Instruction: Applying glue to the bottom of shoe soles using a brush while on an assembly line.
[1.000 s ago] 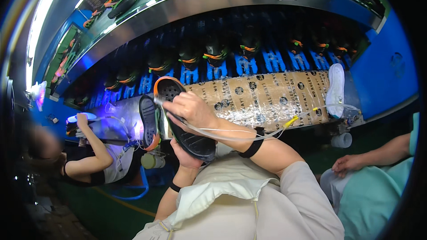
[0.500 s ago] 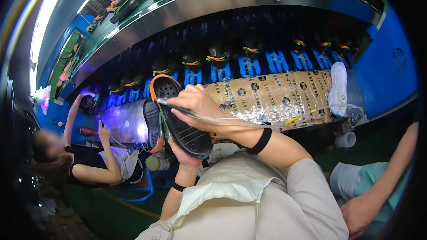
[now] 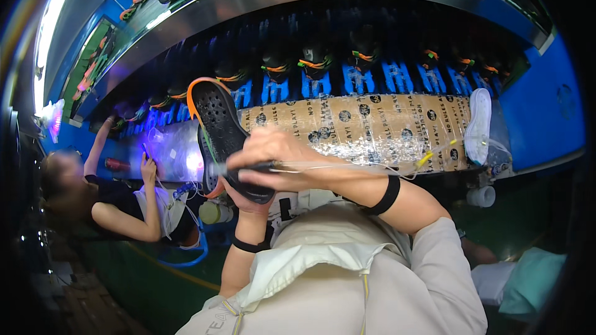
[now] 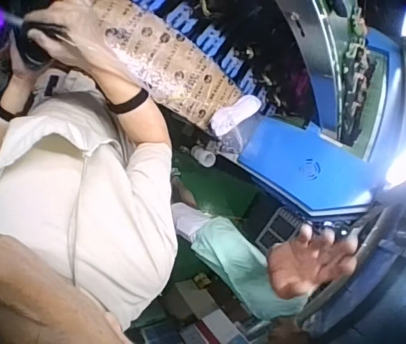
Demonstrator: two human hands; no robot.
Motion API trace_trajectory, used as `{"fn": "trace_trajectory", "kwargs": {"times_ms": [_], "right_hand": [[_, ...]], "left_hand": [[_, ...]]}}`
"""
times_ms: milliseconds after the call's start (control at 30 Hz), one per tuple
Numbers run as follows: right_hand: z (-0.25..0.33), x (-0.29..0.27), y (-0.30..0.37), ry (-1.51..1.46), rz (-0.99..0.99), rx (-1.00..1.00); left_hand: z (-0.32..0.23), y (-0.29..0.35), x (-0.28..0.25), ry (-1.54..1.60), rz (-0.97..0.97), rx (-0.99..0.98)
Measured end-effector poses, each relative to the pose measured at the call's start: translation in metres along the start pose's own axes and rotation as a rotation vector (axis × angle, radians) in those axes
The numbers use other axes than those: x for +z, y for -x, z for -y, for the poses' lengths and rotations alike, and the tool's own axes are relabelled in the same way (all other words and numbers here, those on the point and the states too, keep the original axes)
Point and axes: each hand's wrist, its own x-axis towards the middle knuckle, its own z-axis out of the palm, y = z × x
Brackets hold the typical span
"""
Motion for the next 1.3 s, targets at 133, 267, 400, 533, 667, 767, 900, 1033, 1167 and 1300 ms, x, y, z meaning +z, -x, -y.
{"fn": "trace_trajectory", "kwargs": {"times_ms": [133,267,400,533,667,767,900,1033,1167,1300], "right_hand": [[0.01,-0.005,-0.005,0.236,0.235,-0.106],[0.017,-0.012,0.0,-0.115,0.131,-0.022],[0.029,-0.017,-0.006,0.127,0.336,-0.112],[0.041,-0.028,0.0,-0.24,0.25,0.024],[0.037,-0.029,0.003,0.101,0.343,-0.071],[0.048,-0.041,0.005,-0.174,0.376,0.1],[0.049,-0.042,0.006,0.009,0.352,0.106],[0.056,-0.052,0.004,-0.154,0.448,0.119],[0.052,-0.055,0.005,0.018,0.395,0.158],[0.055,-0.06,0.005,-0.065,0.458,0.153]], "left_hand": [[0.0,0.001,0.002,-0.131,-0.253,0.1],[-0.016,-0.01,-0.003,-0.107,-0.181,0.104],[-0.019,-0.022,0.009,-0.071,-0.05,0.106],[-0.023,-0.027,0.034,-0.029,0.041,0.027],[-0.031,-0.039,0.041,0.087,0.091,-0.073],[-0.047,-0.038,0.041,0.009,0.071,-0.155],[-0.049,-0.05,0.057,-0.093,0.098,-0.148],[-0.059,-0.054,0.073,-0.227,-0.005,-0.217],[-0.071,-0.061,0.058,-0.385,-0.091,-0.196],[-0.073,-0.064,0.068,-0.448,-0.147,-0.217]]}}
